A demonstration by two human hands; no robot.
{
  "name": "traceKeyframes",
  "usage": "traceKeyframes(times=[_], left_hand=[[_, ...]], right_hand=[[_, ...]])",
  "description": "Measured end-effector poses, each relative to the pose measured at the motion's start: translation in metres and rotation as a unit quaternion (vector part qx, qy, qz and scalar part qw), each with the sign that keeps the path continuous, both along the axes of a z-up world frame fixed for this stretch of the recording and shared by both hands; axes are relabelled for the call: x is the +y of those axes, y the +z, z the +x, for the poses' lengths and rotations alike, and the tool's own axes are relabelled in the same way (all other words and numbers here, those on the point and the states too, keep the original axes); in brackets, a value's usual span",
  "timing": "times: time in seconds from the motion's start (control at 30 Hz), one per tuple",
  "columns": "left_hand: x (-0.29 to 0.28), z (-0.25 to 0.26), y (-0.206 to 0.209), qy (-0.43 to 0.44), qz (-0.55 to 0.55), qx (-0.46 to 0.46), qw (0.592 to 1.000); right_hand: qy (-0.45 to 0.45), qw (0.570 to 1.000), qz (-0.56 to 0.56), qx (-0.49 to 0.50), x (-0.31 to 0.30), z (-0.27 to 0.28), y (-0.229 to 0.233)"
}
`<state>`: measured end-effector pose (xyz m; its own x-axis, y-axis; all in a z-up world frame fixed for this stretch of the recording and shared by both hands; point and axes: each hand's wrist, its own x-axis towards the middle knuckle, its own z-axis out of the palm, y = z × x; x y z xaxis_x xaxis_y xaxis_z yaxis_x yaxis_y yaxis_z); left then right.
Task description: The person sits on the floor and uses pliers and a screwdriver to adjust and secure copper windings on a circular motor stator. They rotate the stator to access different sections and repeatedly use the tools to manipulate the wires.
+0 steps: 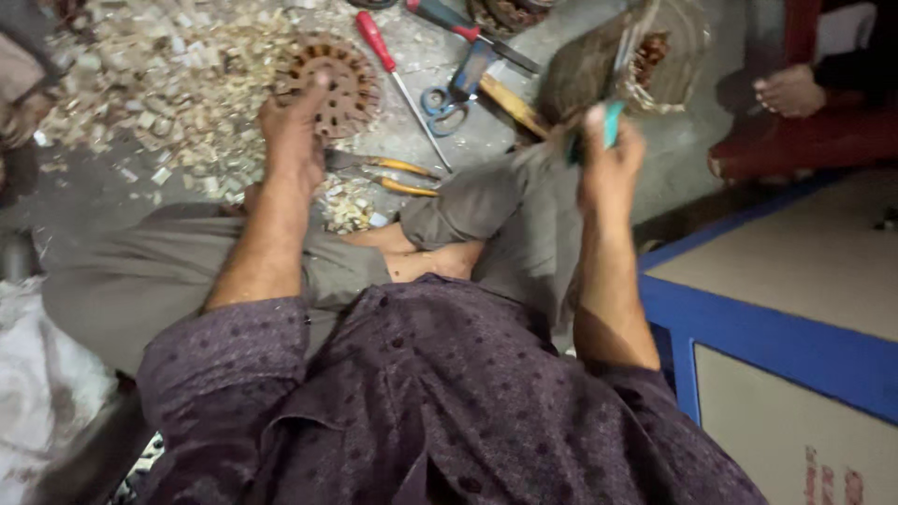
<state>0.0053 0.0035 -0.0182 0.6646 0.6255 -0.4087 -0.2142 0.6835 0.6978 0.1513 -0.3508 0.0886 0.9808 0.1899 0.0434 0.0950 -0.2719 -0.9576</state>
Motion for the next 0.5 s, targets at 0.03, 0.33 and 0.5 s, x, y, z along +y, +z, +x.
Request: traceKeyframes(times=[0.03,0.33,0.5], left_hand=[[0.001,0.000,0.003,-0.013,-0.026,0.014,0.999],[-0.003,-0.001,-0.001,-0.045,-0.065,-0.018,0.997],[-0.006,-0.001,0.000,-0.003,-0.027,-0.024,0.999]], right_hand=[[-0.010,0.997,0.054,0.063,-0.005,0.018,0.006],[0.047,0.962,0.122,0.238,0.022,-0.009,-0.012],[0.293,0.941,-0.058,0.157,0.076,-0.076,-0.039]])
